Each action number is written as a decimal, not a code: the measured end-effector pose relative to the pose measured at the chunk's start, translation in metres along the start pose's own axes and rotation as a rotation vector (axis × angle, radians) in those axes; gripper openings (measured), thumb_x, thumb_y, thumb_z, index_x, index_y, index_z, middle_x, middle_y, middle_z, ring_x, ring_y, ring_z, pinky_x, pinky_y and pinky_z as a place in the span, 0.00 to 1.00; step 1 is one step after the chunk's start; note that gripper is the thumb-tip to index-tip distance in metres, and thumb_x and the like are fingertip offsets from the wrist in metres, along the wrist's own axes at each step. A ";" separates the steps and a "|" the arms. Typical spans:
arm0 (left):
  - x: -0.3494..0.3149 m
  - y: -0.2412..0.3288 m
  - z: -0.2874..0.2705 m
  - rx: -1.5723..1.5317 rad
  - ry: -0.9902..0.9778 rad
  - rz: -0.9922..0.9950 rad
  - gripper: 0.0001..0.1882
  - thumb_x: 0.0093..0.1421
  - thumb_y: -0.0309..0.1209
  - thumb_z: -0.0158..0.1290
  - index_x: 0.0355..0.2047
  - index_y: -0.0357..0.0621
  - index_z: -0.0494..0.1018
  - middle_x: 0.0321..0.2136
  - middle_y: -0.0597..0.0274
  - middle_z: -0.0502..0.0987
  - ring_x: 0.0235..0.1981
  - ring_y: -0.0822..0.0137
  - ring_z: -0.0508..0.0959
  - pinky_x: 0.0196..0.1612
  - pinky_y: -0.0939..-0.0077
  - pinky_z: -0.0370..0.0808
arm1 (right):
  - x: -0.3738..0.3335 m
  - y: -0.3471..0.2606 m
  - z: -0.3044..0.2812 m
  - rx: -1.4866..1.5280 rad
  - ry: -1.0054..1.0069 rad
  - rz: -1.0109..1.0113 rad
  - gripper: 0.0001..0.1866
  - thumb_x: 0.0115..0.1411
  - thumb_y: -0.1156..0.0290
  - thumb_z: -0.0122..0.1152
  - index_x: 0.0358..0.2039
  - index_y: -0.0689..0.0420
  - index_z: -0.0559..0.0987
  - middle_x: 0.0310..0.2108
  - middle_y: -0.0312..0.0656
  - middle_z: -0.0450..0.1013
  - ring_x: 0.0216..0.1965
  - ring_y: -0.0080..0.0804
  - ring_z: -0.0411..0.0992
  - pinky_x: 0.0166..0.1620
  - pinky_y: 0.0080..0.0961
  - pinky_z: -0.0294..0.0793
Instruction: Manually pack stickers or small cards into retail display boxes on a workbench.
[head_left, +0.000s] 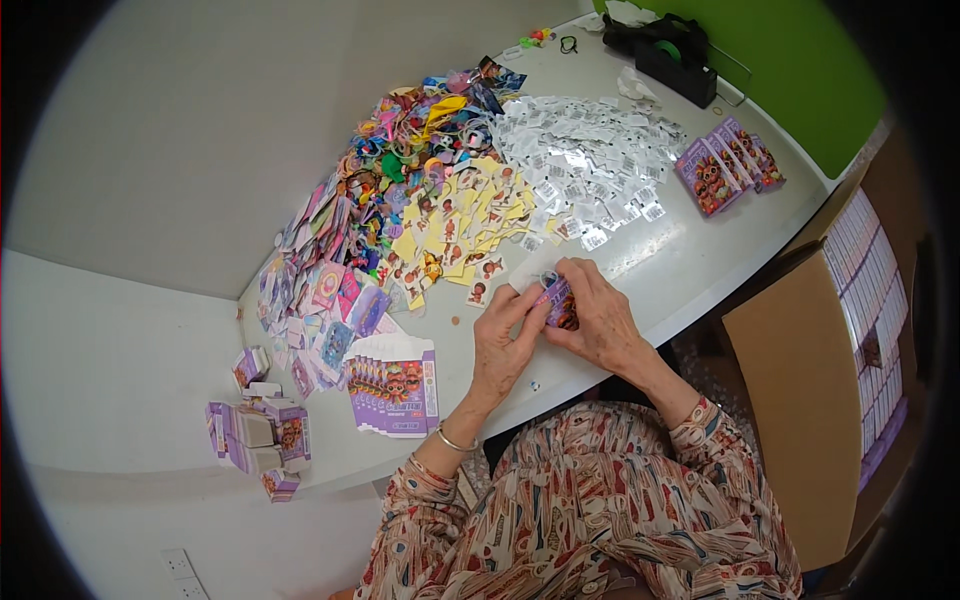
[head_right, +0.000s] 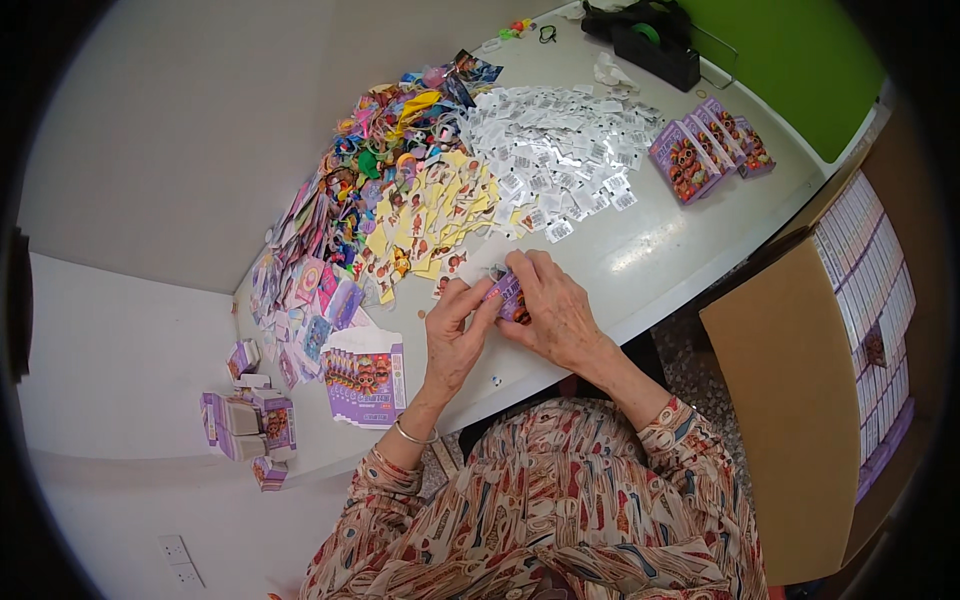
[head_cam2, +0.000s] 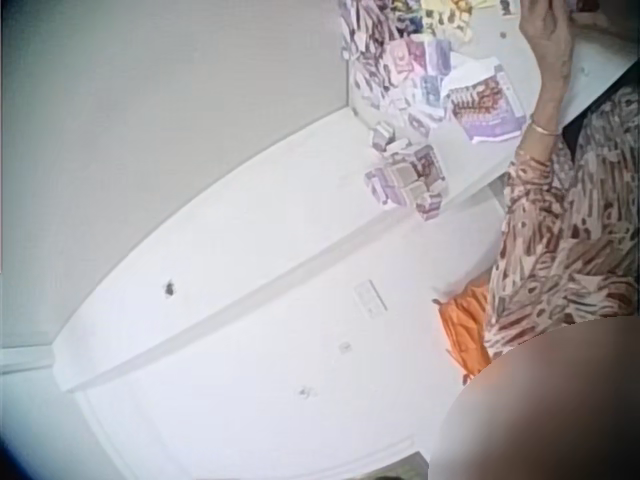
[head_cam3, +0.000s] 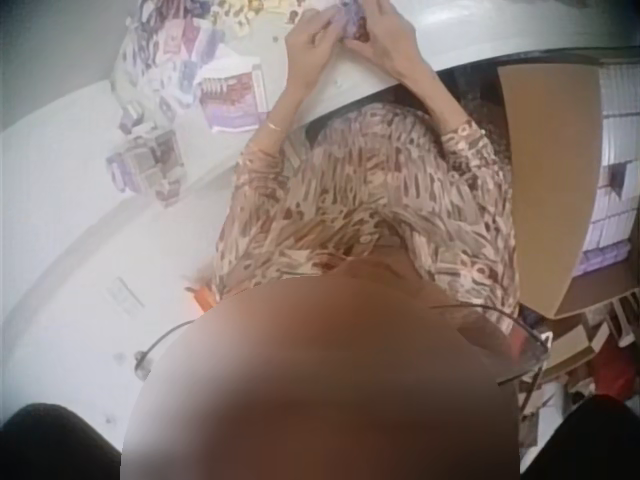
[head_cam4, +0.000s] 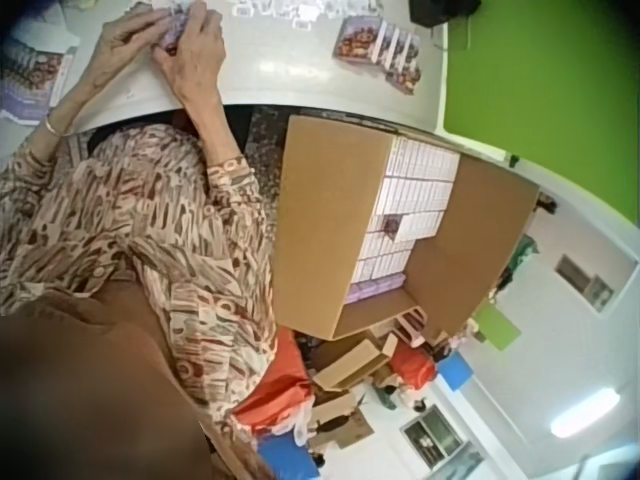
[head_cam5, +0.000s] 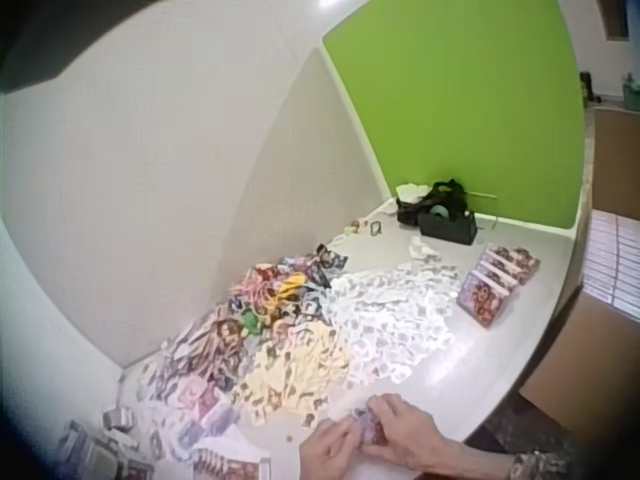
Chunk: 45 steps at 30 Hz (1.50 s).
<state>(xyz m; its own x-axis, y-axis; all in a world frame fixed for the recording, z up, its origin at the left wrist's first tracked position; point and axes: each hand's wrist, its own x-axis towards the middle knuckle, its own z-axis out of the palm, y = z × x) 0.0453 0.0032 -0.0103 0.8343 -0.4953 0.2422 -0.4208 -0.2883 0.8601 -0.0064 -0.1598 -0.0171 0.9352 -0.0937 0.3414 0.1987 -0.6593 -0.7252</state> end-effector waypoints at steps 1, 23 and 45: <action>0.001 0.004 0.000 0.000 0.001 -0.001 0.15 0.58 0.21 0.56 0.47 0.33 0.74 0.38 0.57 0.75 0.34 0.70 0.75 0.39 0.79 0.73 | 0.000 0.001 0.000 0.007 0.020 -0.026 0.41 0.39 0.69 0.73 0.54 0.59 0.61 0.49 0.52 0.65 0.45 0.54 0.70 0.43 0.39 0.74; 0.005 0.023 0.004 0.123 0.003 0.096 0.17 0.59 0.20 0.53 0.50 0.35 0.72 0.41 0.50 0.75 0.33 0.65 0.76 0.38 0.75 0.74 | -0.001 0.011 0.002 0.066 0.005 -0.081 0.43 0.42 0.71 0.72 0.57 0.60 0.58 0.42 0.51 0.65 0.43 0.52 0.69 0.42 0.39 0.73; 0.001 0.023 0.015 0.032 -0.032 0.005 0.21 0.63 0.21 0.48 0.57 0.32 0.64 0.51 0.46 0.73 0.50 0.58 0.75 0.53 0.70 0.71 | -0.006 0.022 0.001 0.081 0.016 -0.148 0.42 0.44 0.65 0.69 0.58 0.61 0.60 0.48 0.53 0.65 0.47 0.53 0.68 0.48 0.40 0.72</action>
<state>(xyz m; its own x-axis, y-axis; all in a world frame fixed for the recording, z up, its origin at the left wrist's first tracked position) 0.0311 -0.0157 0.0027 0.8202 -0.5230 0.2318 -0.4368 -0.3110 0.8441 -0.0075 -0.1729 -0.0352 0.8892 -0.0121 0.4573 0.3579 -0.6041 -0.7120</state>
